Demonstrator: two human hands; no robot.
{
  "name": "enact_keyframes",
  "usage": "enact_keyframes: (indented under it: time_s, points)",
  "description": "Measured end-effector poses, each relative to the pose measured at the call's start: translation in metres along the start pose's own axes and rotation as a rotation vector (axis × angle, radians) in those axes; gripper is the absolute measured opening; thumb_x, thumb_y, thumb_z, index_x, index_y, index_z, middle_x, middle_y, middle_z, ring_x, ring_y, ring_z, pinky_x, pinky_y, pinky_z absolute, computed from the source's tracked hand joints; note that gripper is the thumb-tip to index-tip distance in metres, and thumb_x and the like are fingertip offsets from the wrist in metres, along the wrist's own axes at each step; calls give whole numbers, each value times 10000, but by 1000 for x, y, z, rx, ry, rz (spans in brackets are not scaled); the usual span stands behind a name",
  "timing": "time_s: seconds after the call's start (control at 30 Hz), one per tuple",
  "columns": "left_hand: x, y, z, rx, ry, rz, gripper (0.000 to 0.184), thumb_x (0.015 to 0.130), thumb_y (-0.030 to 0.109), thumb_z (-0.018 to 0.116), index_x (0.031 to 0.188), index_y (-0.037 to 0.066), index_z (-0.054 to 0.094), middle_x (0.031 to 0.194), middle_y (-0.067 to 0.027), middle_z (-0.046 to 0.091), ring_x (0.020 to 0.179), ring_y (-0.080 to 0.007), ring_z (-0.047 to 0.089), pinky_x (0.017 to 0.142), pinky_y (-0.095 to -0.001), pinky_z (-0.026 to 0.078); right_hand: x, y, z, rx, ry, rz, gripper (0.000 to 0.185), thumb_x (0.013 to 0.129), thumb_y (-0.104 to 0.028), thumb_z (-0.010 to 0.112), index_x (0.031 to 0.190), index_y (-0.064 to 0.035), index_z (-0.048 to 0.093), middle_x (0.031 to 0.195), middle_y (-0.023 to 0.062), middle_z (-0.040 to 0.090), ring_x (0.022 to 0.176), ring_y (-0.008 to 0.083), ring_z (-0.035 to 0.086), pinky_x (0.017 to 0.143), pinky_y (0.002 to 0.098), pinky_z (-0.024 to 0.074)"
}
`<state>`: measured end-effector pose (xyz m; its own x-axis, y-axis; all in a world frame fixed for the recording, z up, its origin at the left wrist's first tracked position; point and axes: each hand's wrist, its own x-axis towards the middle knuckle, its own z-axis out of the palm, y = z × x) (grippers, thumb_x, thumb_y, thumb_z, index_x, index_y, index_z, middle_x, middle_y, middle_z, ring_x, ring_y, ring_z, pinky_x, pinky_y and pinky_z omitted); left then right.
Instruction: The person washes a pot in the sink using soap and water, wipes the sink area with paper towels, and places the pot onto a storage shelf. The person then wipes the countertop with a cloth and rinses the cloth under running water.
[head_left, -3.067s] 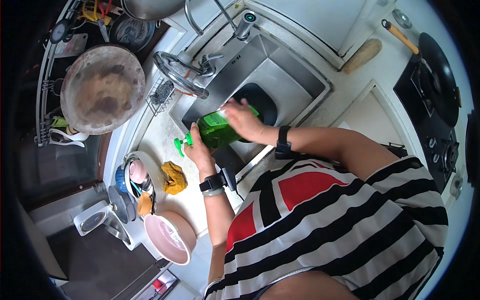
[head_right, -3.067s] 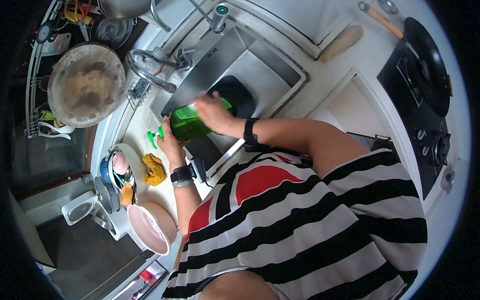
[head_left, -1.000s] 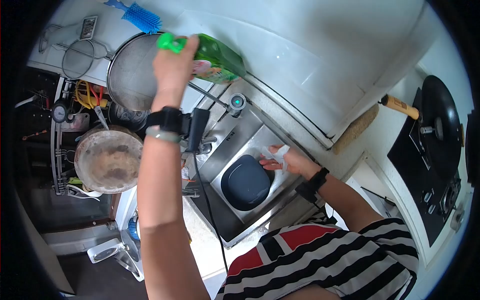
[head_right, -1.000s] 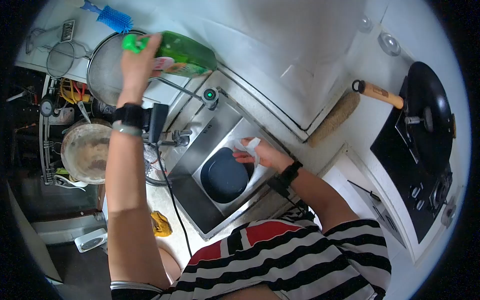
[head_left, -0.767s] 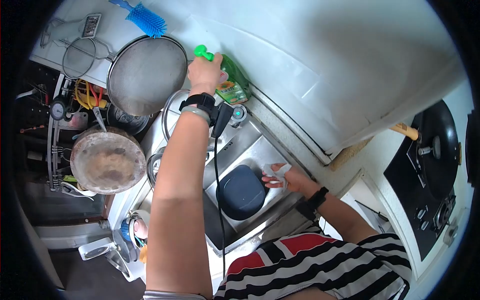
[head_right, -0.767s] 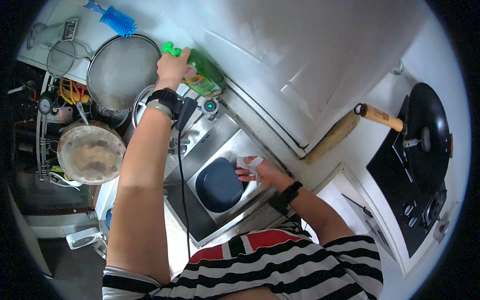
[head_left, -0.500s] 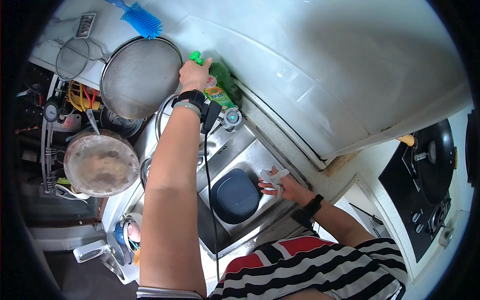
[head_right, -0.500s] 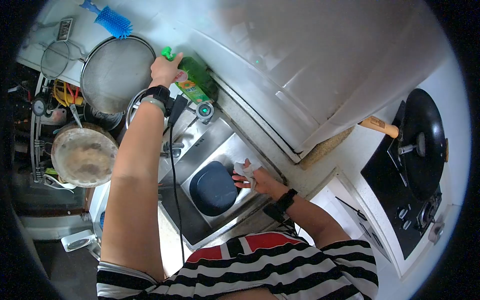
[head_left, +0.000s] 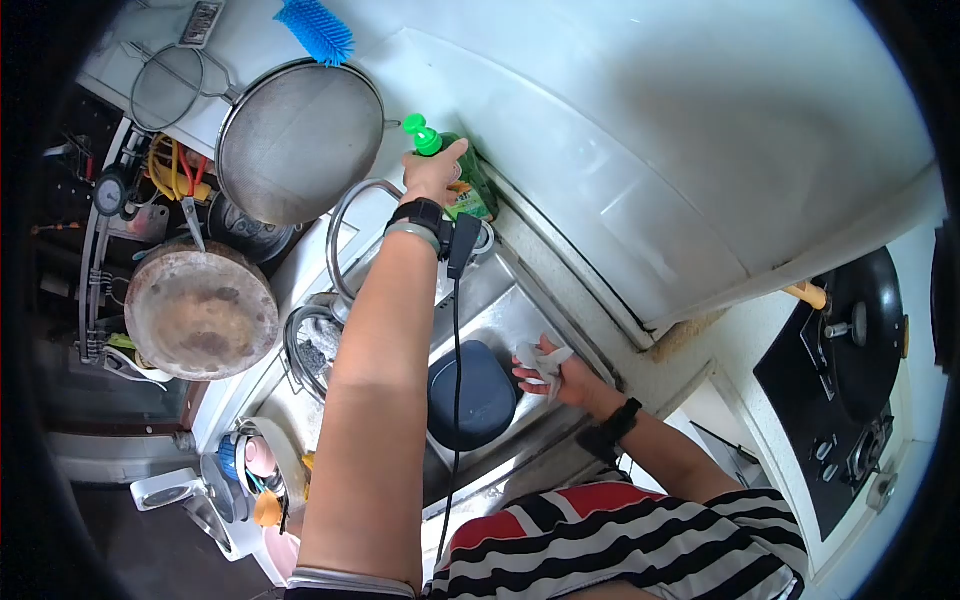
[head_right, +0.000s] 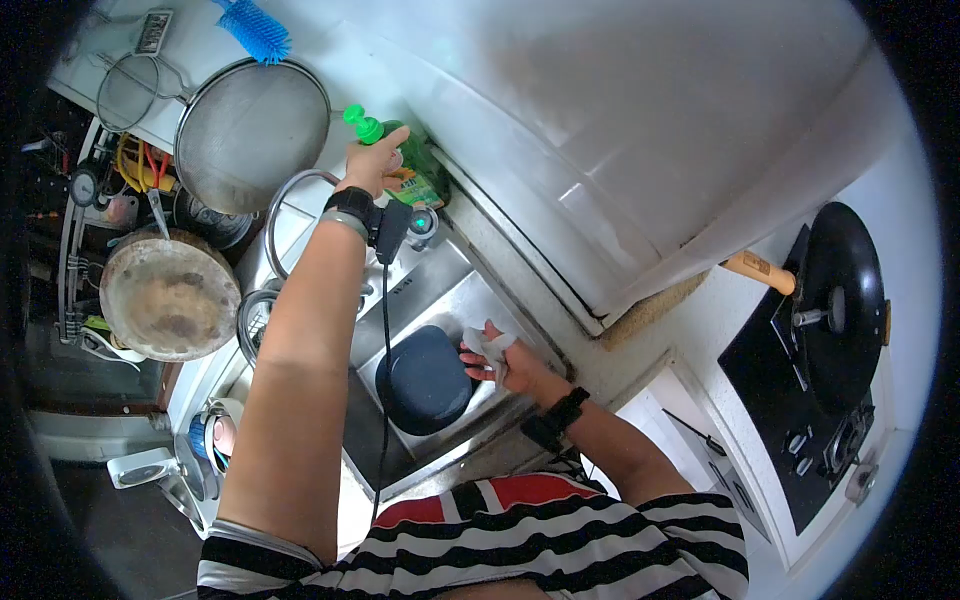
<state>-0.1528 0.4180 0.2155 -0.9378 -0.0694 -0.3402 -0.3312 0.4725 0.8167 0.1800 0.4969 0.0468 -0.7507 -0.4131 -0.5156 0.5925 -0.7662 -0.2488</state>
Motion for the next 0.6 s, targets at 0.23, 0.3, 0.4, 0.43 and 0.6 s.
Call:
enact_keyframes:
  time_s: [0.23, 0.3, 0.4, 0.43, 0.6]
  points:
    - [-15, 0, -5, -133, -75, 84, 1152, 646, 414, 823, 1383, -72, 82, 1048, -163, 584, 823, -254, 629, 632, -400, 546, -10, -2, 6, 35, 31, -22, 488, 938, -521, 405, 1129, -98, 557, 1043, 66, 626, 932, 191, 626, 760, 409, 547]
    - [-50, 6, -5, -153, -77, 131, 1349, 649, 414, 826, 1370, -92, -195, 1251, -240, 464, 928, -302, 599, 761, -499, 505, -15, -6, 2, 93, -2, -45, 487, 919, -534, 446, 1124, -107, 558, 1039, 55, 626, 926, 188, 619, 749, 401, 540]
    - [-83, 7, -14, -98, -220, 223, 1142, 727, 372, 772, 1418, -70, -22, 1268, -231, 452, 1072, -321, 529, 882, -501, 436, -23, -18, 5, 80, 14, -109, 400, 904, -448, 546, 1104, -103, 564, 998, 51, 628, 876, 180, 618, 734, 364, 527]
    - [-113, 12, -27, -64, -382, 280, 1056, 765, 391, 736, 1435, -55, 53, 1291, -235, 433, 1155, -336, 483, 944, -492, 399, -25, -20, 5, 85, 37, -114, 400, 904, -448, 546, 1104, -103, 564, 998, 51, 628, 876, 180, 618, 734, 364, 527]
    - [-222, -36, -83, 208, -885, 208, 633, 842, 471, 624, 1360, 154, 444, 1198, -45, 570, 1054, -129, 551, 857, -304, 438, -35, -46, 3, -784, 264, -532, 324, 882, -193, 626, 1153, -36, 542, 895, 58, 631, 762, 156, 623, 695, 329, 512]
